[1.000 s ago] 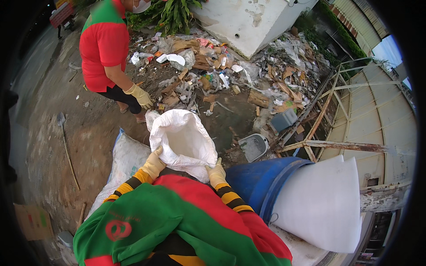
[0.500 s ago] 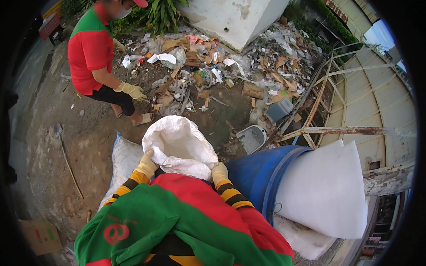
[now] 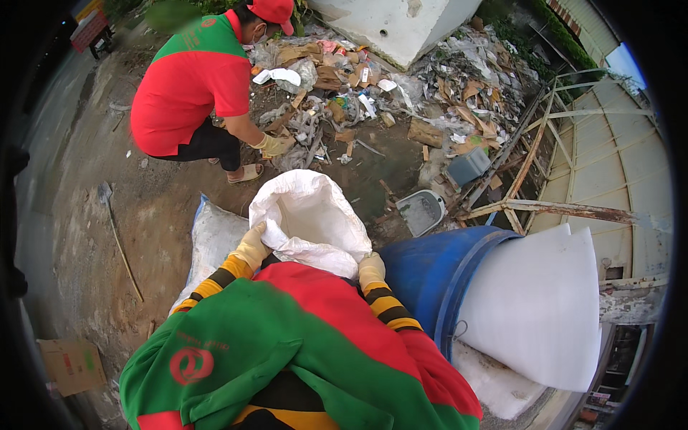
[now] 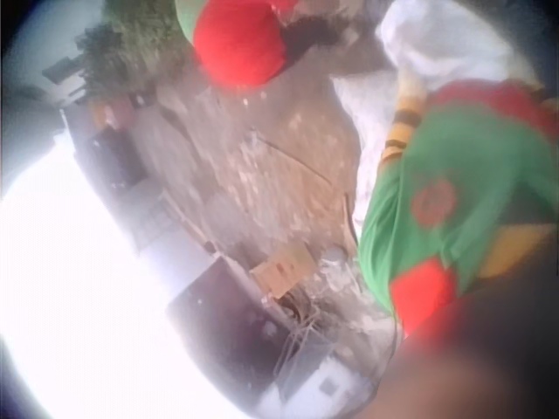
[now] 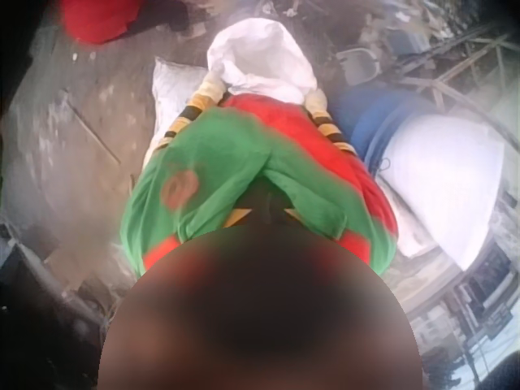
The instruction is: The person collects scattered trash by hand and places it into a white sack. A coworker sweeps debris into a pile while the person picks up items and transfers them into the sack.
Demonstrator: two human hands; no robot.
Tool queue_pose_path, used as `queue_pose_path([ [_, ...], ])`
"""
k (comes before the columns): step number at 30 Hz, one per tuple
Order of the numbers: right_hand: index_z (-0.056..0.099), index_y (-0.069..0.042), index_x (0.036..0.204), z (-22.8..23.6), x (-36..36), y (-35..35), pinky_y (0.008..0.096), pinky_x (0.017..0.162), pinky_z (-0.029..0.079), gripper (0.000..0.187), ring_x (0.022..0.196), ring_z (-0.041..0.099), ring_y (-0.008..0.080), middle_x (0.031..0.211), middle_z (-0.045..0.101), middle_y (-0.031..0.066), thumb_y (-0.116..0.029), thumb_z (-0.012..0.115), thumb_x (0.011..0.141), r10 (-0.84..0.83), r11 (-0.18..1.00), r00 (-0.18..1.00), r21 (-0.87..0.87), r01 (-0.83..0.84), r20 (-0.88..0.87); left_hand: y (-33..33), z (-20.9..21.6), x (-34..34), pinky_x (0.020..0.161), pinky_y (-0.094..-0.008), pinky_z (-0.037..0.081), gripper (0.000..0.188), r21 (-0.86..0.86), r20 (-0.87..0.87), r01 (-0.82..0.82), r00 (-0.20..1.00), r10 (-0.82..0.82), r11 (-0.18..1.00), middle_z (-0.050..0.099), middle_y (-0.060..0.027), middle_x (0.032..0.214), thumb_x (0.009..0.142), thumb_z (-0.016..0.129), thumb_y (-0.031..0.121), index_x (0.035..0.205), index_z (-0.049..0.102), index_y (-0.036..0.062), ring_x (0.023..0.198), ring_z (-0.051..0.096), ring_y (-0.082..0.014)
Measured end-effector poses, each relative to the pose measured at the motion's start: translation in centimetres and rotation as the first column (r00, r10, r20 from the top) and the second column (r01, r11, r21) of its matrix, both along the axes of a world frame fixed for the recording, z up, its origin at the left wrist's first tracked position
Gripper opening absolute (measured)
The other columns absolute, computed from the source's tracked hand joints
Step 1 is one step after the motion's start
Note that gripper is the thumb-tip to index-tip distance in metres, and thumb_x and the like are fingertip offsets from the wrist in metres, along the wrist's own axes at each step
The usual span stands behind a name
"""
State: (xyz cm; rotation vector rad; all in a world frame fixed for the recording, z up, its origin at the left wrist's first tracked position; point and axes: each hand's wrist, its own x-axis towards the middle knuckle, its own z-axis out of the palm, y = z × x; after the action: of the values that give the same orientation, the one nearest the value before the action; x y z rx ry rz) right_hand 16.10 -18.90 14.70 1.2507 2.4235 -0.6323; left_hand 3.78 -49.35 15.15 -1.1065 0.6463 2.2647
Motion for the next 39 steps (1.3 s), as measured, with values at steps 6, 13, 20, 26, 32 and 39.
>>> queue_pose_path([
  [6,0.061,-0.006,0.108,0.0,0.7,0.4,0.0431,0.084,0.048,0.033,0.099,0.060,0.0368,0.105,0.064,0.0191,-0.032,0.050,0.090,-0.001,1.000,0.999,0.003,0.001,0.046,0.3,0.7,0.3,0.102,-0.0503,0.037,0.042,-0.036,-0.043,0.052,0.998,-0.053,0.998,0.051,-0.0105,0.126,0.095,0.049,0.023,0.133,0.040,0.0066,0.115,0.050,-0.0298],
  [13,0.061,-0.003,0.108,0.0,1.1,0.6,0.0434,0.085,0.047,0.036,0.100,0.059,0.0378,0.106,0.063,0.0220,-0.032,0.051,0.089,-0.003,1.000,1.000,0.007,0.003,0.016,0.6,-0.1,0.2,0.099,-0.0528,0.040,0.040,-0.035,-0.059,0.035,0.998,-0.037,0.999,0.053,-0.0112,0.123,0.096,0.047,0.022,0.131,0.040,0.0056,0.112,0.052,-0.0308],
  [20,0.060,0.000,0.109,0.0,1.6,1.0,0.0436,0.086,0.046,0.039,0.101,0.058,0.0385,0.107,0.062,0.0234,-0.032,0.051,0.089,-0.002,1.000,1.000,-0.010,0.002,-0.009,0.9,0.2,0.5,0.098,-0.0520,0.041,0.039,-0.048,-0.061,0.045,0.997,-0.047,0.998,0.054,-0.0110,0.121,0.095,0.048,0.022,0.130,0.042,0.0055,0.111,0.053,-0.0303],
  [26,0.061,-0.001,0.108,-0.6,2.0,1.4,0.0434,0.086,0.046,0.038,0.102,0.058,0.0379,0.108,0.061,0.0228,-0.032,0.052,0.088,-0.017,1.000,1.000,-0.008,0.017,-0.009,0.9,-0.5,0.5,0.099,-0.0500,0.041,0.044,-0.043,-0.081,0.035,0.996,-0.038,0.998,0.050,-0.0135,0.128,0.094,0.051,0.020,0.133,0.039,0.0054,0.115,0.050,-0.0319],
  [32,0.061,-0.002,0.107,-1.2,2.1,1.7,0.0432,0.086,0.047,0.038,0.101,0.059,0.0377,0.108,0.062,0.0226,-0.033,0.052,0.088,-0.018,1.000,1.000,-0.004,0.018,0.005,1.0,-0.5,0.6,0.097,-0.0496,0.042,0.042,-0.065,-0.078,0.048,0.995,-0.053,0.997,0.051,-0.0135,0.126,0.094,0.051,0.021,0.131,0.041,0.0046,0.113,0.051,-0.0313],
  [39,0.062,-0.001,0.106,-0.8,2.2,1.6,0.0438,0.085,0.047,0.037,0.100,0.059,0.0377,0.106,0.062,0.0227,-0.032,0.051,0.088,-0.038,0.999,0.999,-0.013,0.038,0.006,1.0,-0.7,0.6,0.095,-0.0486,0.044,0.040,-0.110,-0.073,0.066,0.995,-0.074,0.992,0.054,-0.0132,0.123,0.094,0.051,0.021,0.129,0.044,0.0025,0.110,0.053,-0.0309],
])
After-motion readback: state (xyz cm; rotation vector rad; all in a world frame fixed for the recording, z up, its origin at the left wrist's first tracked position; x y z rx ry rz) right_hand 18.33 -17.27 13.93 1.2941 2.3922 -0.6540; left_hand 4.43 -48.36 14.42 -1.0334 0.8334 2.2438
